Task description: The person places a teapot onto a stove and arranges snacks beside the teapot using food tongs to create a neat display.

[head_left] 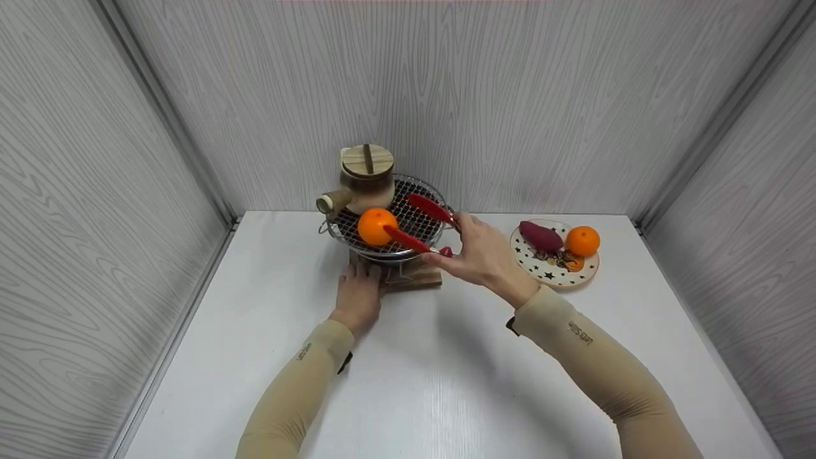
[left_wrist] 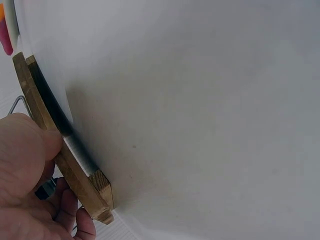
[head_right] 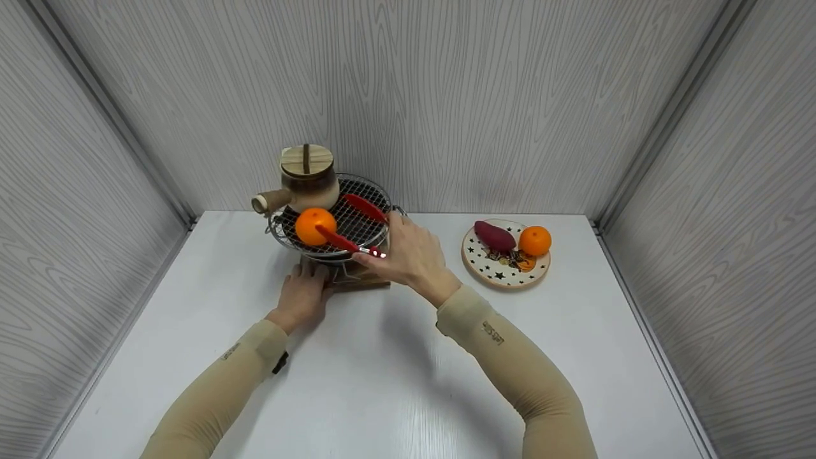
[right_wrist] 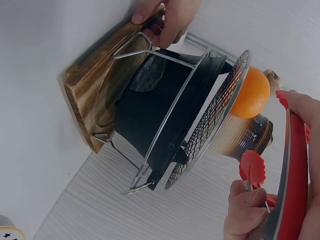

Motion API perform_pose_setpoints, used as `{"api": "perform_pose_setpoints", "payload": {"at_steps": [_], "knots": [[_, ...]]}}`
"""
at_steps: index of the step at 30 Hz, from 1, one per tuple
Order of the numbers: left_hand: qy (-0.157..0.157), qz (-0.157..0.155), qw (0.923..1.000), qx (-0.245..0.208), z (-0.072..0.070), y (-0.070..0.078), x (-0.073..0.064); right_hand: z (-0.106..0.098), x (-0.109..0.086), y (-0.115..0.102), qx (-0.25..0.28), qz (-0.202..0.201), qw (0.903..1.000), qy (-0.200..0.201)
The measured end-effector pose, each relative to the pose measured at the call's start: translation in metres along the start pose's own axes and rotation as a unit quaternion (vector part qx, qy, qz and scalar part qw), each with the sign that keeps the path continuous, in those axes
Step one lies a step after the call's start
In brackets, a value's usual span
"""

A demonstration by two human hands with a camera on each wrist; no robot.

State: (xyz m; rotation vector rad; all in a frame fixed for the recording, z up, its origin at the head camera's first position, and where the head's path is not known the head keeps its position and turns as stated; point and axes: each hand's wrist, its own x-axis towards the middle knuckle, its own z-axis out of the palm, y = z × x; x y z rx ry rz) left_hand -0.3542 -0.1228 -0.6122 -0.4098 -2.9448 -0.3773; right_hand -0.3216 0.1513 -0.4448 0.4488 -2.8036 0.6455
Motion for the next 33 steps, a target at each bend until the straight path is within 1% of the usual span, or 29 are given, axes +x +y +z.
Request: {"api": "perform_pose_setpoints", "payload": {"at_steps": [7, 15, 22, 27, 33], "knots": [[-0.001, -0.003, 1.0000, 0.002, 0.000, 0.001, 0.000, 0.000, -0.001, 0.006, 0.007, -0.001, 0.9999, 0.009], [0.018, 0.005, 0.9998, -0.003, -0.002, 0.002, -0.001, 0.000, -0.004, 0.012, 0.009, 0.013, 0.9999, 0.006], [-0.002, -0.002, 0.9999, 0.010, -0.002, 0.002, 0.000, 0.000, -0.006, 0.020, -0.010, 0.018, 0.9996, 0.020], [0.000, -0.002, 0.9999, 0.012, -0.001, 0.002, 0.000, 0.000, -0.008, 0.027, -0.012, 0.031, 0.9992, 0.023], [0.011, -0.006, 0.9999, 0.004, 0.000, 0.001, 0.001, 0.001, -0.011, 0.035, -0.016, 0.050, 0.9983, 0.025]]}}
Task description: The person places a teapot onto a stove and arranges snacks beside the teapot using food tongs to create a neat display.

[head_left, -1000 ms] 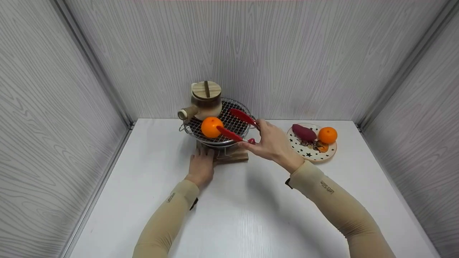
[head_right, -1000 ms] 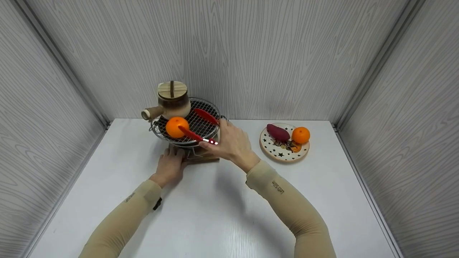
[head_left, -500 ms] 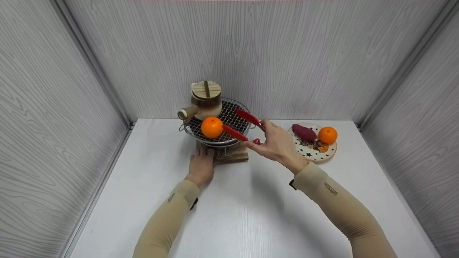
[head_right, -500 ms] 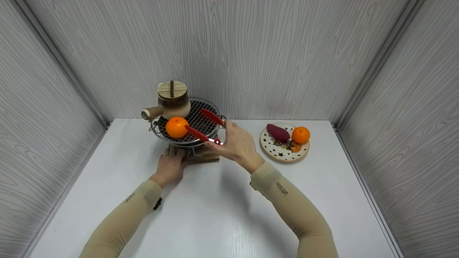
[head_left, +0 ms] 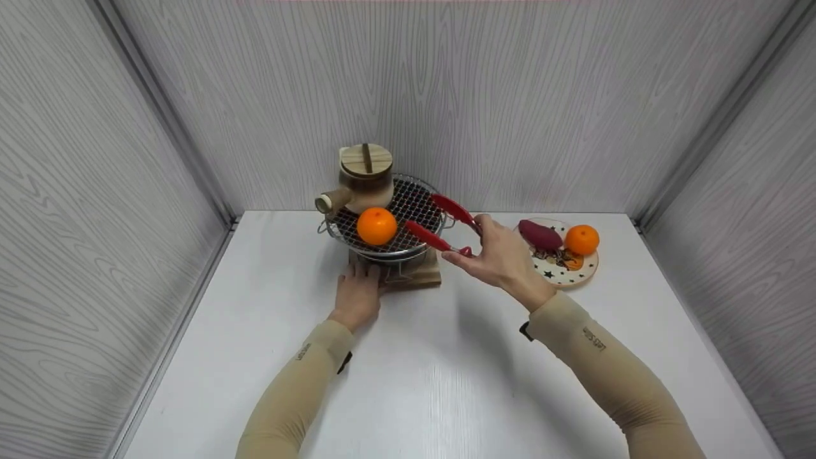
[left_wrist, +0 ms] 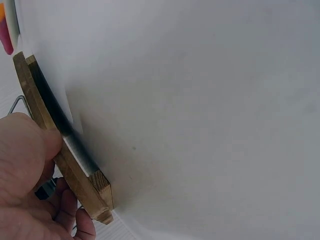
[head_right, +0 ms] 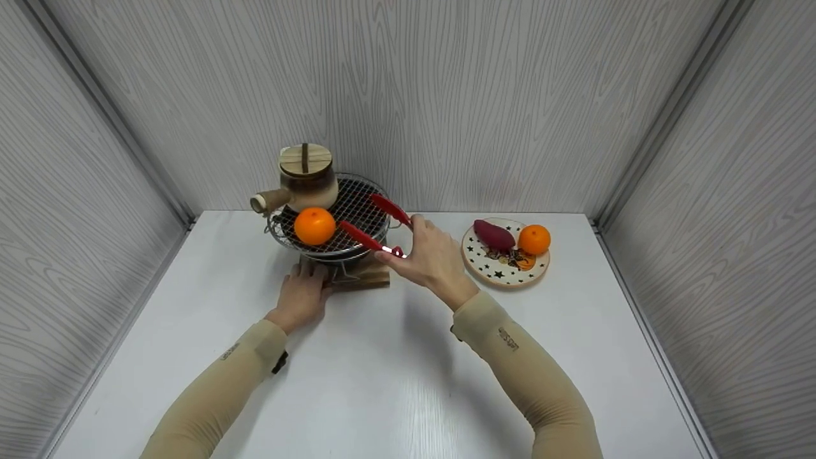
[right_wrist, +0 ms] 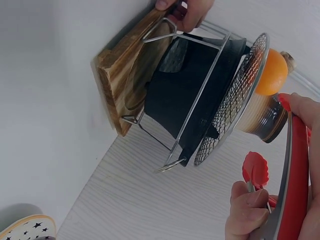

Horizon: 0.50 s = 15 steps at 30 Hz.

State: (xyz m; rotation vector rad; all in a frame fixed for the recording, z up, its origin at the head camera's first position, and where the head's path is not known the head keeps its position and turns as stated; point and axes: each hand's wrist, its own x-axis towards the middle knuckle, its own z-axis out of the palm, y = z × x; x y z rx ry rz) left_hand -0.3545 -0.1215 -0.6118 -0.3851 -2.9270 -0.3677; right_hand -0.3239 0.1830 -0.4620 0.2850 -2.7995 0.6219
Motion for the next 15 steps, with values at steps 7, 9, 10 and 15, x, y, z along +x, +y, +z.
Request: {"api": "perform_pose_setpoints", "payload": {"at_steps": [7, 9, 10, 15], "knots": [[-0.006, -0.001, 1.0000, 0.004, 0.000, 0.000, 0.000, 0.001, -0.003, 0.007, 0.005, 0.011, 0.9999, -0.003], [-0.007, -0.002, 1.0000, 0.006, 0.000, 0.000, 0.000, 0.000, -0.004, 0.009, 0.007, 0.016, 0.9998, -0.002], [-0.005, -0.001, 1.0000, 0.006, 0.000, 0.000, 0.000, 0.000, -0.004, 0.010, 0.006, 0.019, 0.9998, -0.002], [-0.002, -0.001, 1.0000, 0.006, -0.001, 0.001, 0.001, -0.002, -0.006, 0.016, 0.004, 0.028, 0.9996, 0.005]]}}
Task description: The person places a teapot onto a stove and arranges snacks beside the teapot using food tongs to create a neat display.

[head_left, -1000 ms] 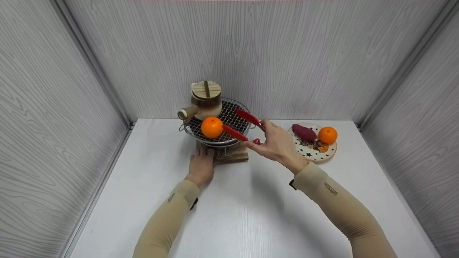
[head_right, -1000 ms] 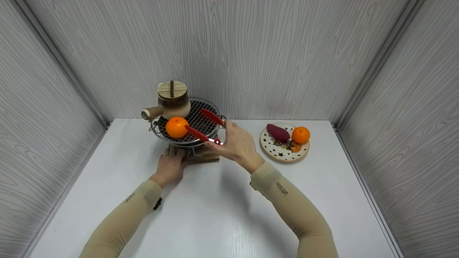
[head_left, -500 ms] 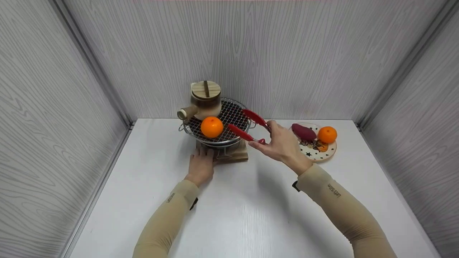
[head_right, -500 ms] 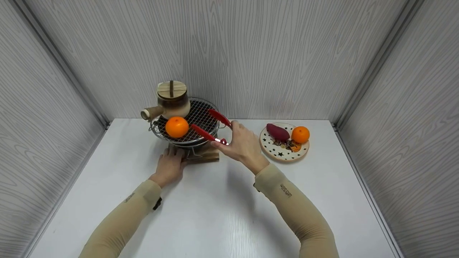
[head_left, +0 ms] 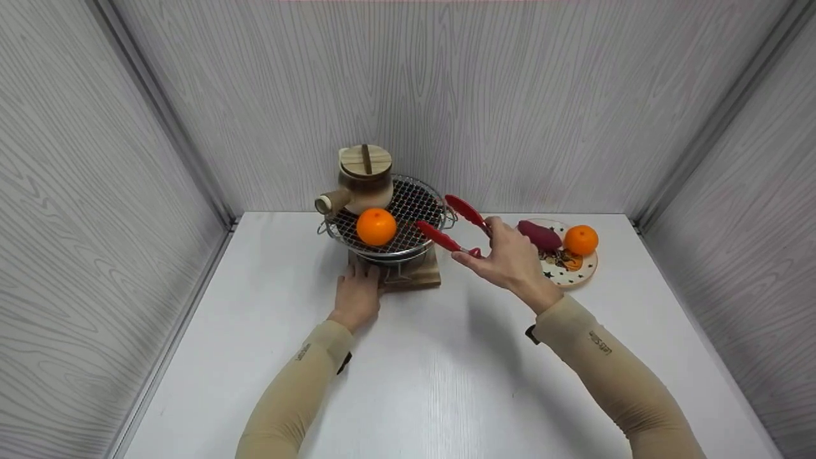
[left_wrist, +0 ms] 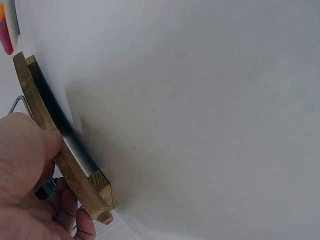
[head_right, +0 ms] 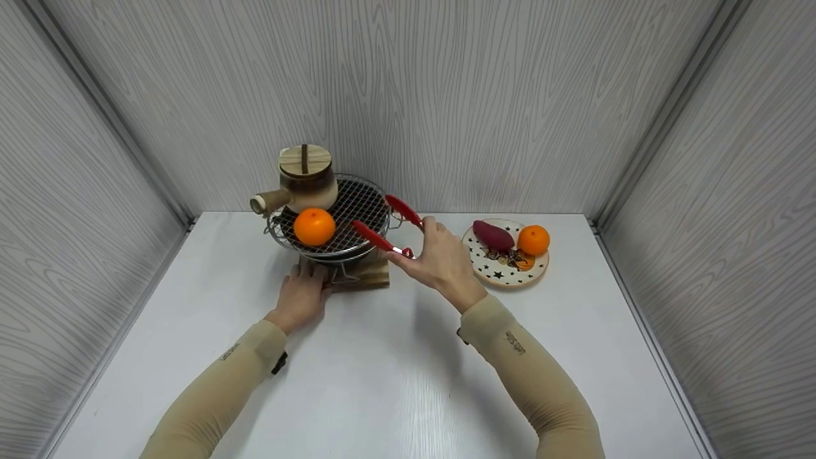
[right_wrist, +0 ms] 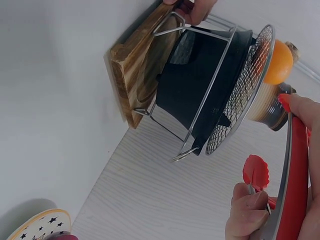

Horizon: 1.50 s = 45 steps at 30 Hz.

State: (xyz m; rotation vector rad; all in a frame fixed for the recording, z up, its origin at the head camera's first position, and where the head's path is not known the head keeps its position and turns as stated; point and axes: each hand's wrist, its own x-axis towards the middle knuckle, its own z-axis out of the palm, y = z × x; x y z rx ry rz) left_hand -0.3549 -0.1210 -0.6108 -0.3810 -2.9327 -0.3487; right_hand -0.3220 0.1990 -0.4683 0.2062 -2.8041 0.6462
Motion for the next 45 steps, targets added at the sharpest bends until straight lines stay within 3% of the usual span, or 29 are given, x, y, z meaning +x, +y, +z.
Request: {"api": "perform_pose_setpoints", "payload": {"at_steps": [11, 20, 32, 45], "knots": [[0.021, 0.010, 0.9997, 0.004, 0.001, -0.001, -0.001, 0.001, -0.002, 0.014, 0.004, 0.001, 0.9999, 0.012], [0.004, 0.004, 1.0000, 0.008, -0.002, 0.001, -0.002, 0.001, -0.005, 0.024, 0.005, 0.015, 0.9999, 0.007], [0.025, 0.012, 0.9996, 0.007, 0.002, -0.001, -0.001, -0.002, -0.008, 0.035, 0.007, 0.030, 0.9995, 0.002], [0.042, 0.013, 0.9990, 0.008, 0.003, 0.000, -0.002, -0.001, -0.012, 0.054, -0.007, 0.032, 0.9992, 0.022]]}}
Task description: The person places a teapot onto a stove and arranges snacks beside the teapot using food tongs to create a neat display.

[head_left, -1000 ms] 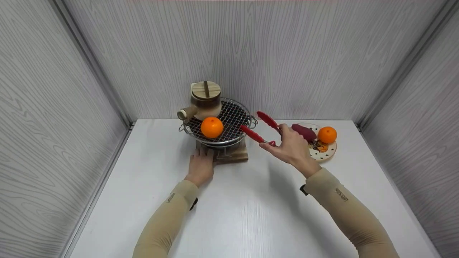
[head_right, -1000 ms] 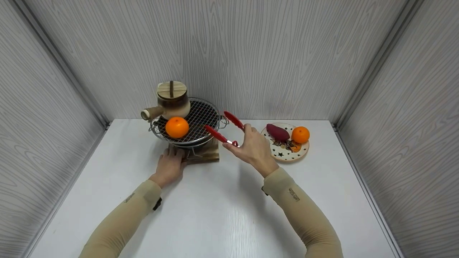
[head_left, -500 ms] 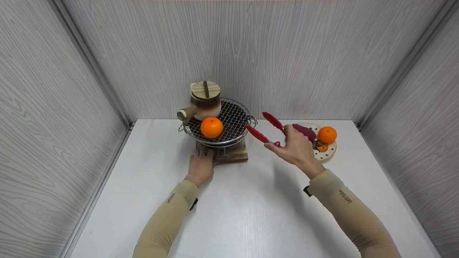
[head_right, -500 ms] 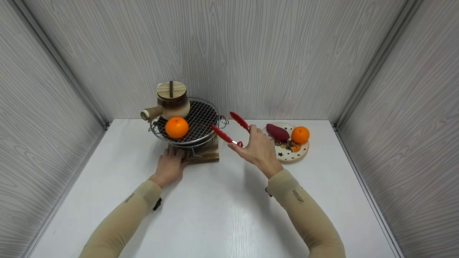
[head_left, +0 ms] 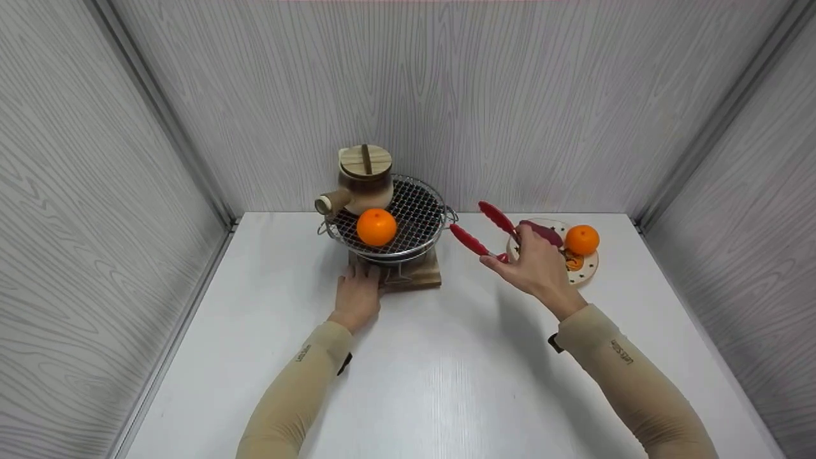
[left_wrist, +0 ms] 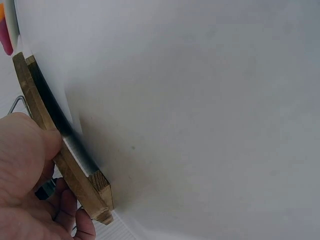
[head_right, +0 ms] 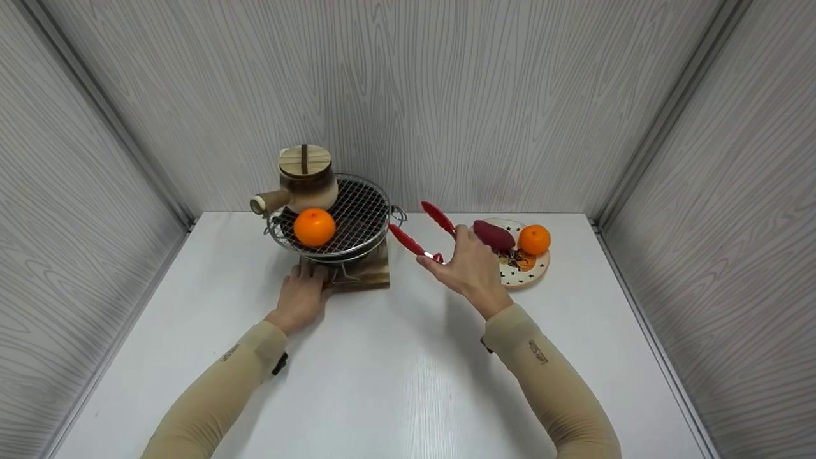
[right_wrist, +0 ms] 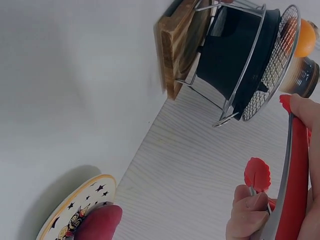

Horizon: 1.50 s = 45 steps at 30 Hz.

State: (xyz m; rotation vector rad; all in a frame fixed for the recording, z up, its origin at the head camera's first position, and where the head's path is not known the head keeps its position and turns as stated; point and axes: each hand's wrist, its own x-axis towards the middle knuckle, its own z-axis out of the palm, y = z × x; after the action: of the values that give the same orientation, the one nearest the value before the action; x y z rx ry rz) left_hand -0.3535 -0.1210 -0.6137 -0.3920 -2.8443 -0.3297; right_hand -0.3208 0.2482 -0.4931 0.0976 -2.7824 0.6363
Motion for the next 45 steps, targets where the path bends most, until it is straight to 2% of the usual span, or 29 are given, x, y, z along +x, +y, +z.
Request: {"api": "perform_pose_setpoints", "payload": {"at_steps": [11, 23, 33, 45], "knots": [[-0.003, -0.005, 1.0000, 0.002, -0.001, 0.001, 0.000, -0.002, -0.002, 0.011, 0.003, 0.027, 0.9994, -0.024], [0.002, -0.003, 1.0000, -0.003, -0.002, 0.001, 0.000, -0.006, -0.005, 0.026, -0.008, 0.038, 0.9988, -0.030], [-0.040, -0.020, 0.9989, -0.009, -0.002, 0.001, 0.001, -0.007, -0.010, 0.039, -0.011, 0.044, 0.9986, -0.029], [-0.016, -0.009, 0.9998, -0.011, 0.000, 0.000, 0.000, -0.010, -0.011, 0.052, -0.014, 0.056, 0.9976, -0.038]]}}
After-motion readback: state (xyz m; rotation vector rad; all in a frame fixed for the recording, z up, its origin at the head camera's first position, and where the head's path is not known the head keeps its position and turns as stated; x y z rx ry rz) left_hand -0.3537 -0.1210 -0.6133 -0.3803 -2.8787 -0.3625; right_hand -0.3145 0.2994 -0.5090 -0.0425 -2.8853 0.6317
